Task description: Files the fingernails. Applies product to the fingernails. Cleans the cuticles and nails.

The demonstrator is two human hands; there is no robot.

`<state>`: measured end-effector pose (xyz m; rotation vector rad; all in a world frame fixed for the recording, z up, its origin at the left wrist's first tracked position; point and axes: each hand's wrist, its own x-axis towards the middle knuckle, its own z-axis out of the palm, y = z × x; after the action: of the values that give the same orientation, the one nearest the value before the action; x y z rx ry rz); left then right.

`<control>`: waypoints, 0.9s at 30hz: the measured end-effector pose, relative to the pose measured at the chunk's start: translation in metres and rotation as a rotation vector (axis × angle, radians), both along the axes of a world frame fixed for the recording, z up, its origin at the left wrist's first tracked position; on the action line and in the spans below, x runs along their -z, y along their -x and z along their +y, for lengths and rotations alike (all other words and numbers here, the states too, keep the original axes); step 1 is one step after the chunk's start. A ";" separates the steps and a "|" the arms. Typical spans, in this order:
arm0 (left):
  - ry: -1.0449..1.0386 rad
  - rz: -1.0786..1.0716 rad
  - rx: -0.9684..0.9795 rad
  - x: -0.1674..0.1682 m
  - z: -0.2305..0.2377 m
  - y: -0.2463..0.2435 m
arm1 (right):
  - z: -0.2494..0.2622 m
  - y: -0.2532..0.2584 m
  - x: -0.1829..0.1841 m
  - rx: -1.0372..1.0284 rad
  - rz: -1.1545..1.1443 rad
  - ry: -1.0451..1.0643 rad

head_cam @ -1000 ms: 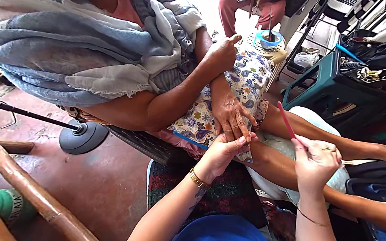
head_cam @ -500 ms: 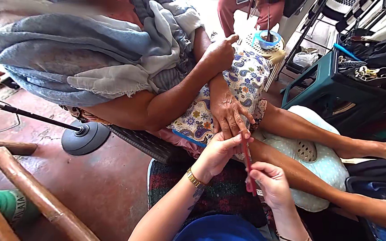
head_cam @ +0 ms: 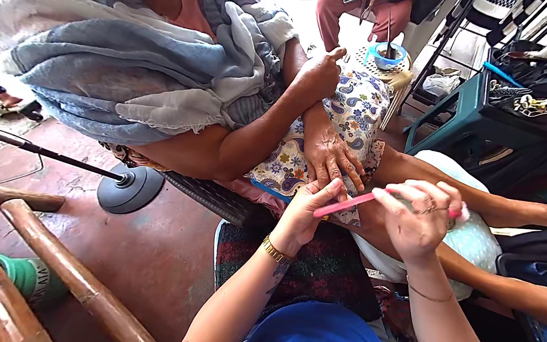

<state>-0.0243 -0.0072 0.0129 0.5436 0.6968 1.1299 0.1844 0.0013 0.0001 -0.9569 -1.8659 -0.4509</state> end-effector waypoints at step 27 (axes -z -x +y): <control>-0.033 -0.033 0.045 0.007 0.004 0.008 | 0.036 0.010 -0.010 -0.193 0.092 0.134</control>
<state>-0.0328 -0.0035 0.0058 0.5648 0.6354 1.1076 0.1744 0.0371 0.0104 -0.8601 -1.9002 -0.1647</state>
